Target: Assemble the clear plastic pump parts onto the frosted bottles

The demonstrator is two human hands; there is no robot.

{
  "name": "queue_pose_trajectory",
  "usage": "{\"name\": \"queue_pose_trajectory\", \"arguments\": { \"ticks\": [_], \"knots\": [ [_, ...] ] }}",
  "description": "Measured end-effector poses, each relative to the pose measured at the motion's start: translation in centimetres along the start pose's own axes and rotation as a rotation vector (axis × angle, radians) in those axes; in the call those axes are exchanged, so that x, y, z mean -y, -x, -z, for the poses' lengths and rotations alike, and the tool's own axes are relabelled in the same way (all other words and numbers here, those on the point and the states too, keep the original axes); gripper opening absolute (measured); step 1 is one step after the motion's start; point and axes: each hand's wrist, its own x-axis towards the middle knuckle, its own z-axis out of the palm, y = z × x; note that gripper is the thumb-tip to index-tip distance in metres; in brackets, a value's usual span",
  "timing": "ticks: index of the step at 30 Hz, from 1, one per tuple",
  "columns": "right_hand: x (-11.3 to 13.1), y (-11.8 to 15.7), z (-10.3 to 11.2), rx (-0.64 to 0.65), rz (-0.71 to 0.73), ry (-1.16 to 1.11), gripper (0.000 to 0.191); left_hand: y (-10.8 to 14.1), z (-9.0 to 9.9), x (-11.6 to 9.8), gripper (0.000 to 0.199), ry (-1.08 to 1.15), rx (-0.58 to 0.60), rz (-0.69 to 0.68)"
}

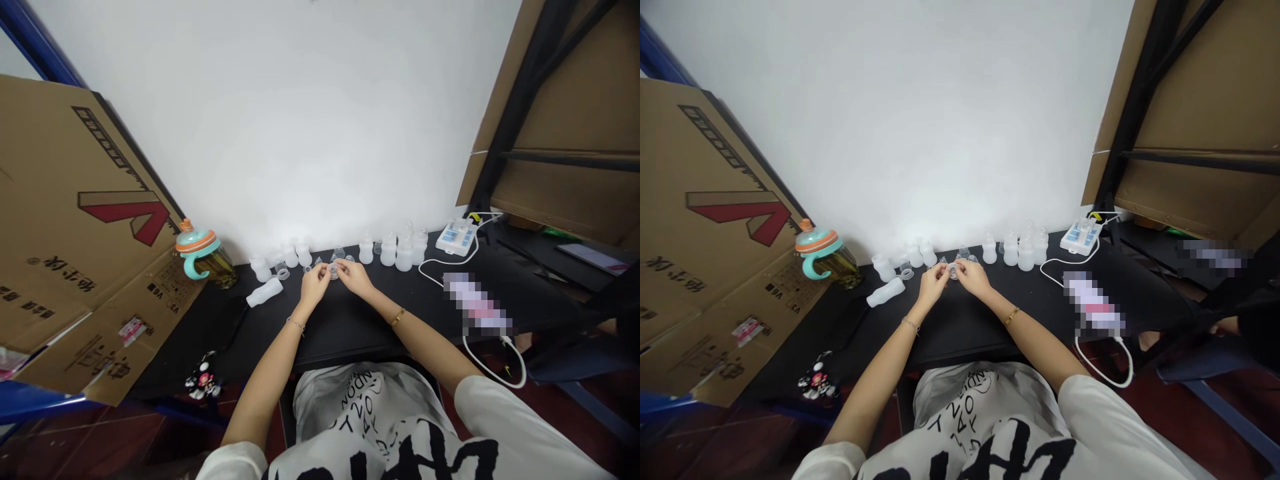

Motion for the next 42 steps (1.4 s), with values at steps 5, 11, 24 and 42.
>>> {"name": "queue_pose_trajectory", "arguments": {
  "ticks": [5,11,24,42],
  "knots": [
    [-0.17,-0.02,-0.16,-0.007,-0.02,-0.04,0.025,0.02,0.0,-0.28,0.024,-0.026,-0.017,0.005],
    [-0.15,0.05,-0.19,0.014,-0.035,-0.065,0.029,0.06,0.05,-0.62,0.024,-0.074,-0.014,0.015],
    [-0.12,-0.03,-0.27,0.023,-0.026,-0.002,0.031,0.03,0.09,-0.5,0.022,-0.095,-0.008,0.012],
    [-0.27,0.07,-0.3,0.041,-0.025,0.008,0.028,0.13,0.0,-0.38,0.024,-0.092,-0.007,0.011]
  ]
}}
